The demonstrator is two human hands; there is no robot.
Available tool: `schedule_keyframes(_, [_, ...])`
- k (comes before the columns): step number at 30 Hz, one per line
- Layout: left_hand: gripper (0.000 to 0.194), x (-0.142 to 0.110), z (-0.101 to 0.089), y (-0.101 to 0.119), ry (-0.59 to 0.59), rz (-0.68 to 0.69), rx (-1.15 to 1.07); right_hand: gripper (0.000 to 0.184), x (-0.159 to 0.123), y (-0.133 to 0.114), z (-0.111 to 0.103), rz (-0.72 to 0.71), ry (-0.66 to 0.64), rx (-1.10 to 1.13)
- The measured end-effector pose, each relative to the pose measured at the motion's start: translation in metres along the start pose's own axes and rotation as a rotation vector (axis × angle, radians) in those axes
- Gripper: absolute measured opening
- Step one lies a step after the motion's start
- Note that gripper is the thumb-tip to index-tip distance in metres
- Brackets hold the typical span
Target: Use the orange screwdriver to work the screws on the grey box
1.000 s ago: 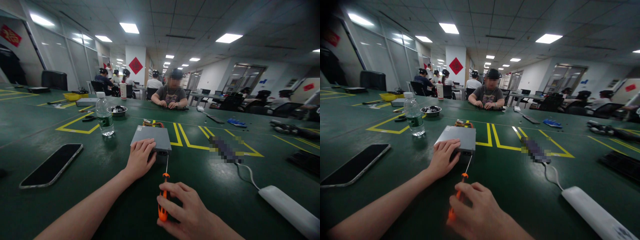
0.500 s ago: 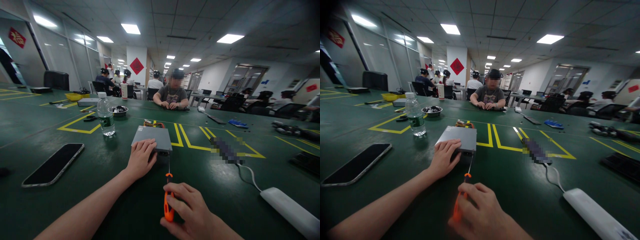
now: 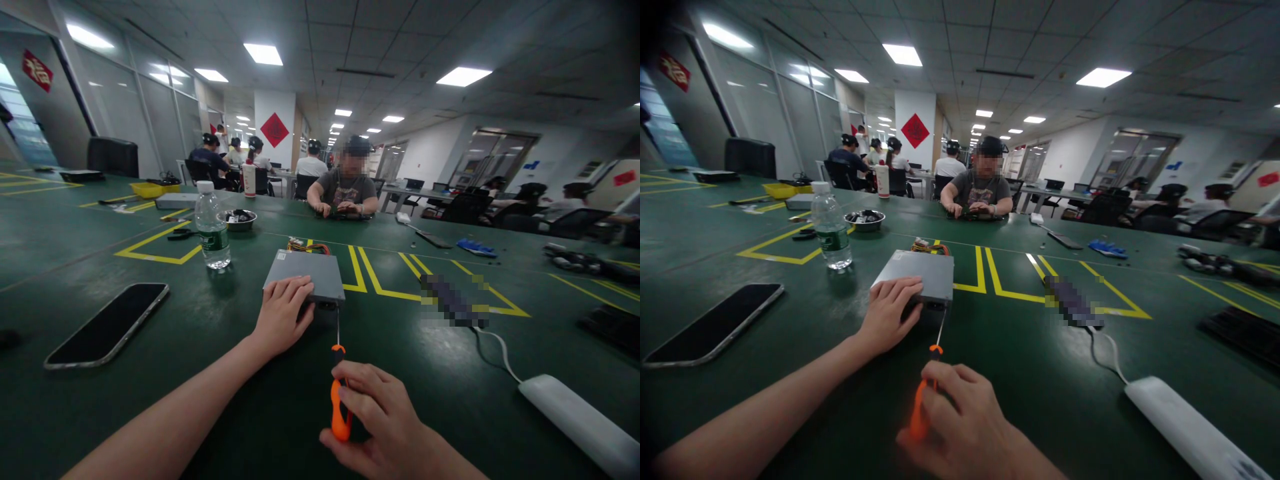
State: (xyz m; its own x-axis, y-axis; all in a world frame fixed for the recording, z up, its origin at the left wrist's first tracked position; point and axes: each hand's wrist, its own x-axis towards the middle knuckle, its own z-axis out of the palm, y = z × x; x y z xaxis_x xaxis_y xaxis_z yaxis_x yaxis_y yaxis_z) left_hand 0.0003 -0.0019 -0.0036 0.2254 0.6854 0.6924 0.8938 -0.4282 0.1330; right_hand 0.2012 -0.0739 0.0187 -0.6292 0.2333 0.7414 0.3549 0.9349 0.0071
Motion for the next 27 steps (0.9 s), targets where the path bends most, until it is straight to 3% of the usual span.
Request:
schedule_keyframes(9, [0.029,0.0,0.0001,0.0,0.005,0.002,-0.004,0.029,-0.0031,0.0017,-0.0053,-0.007,-0.125,-0.044])
schedule_keyframes(16, [0.029,-0.0005,0.0009,0.0,0.002,-0.002,-0.002,0.022,-0.0072,0.0044,-0.0006,0.013,0.091,-0.102])
schedule_keyframes(27, [0.028,-0.0001,-0.0002,0.0004,0.003,0.006,-0.001,0.027,-0.0081,0.007,0.0025,-0.039,0.029,0.046])
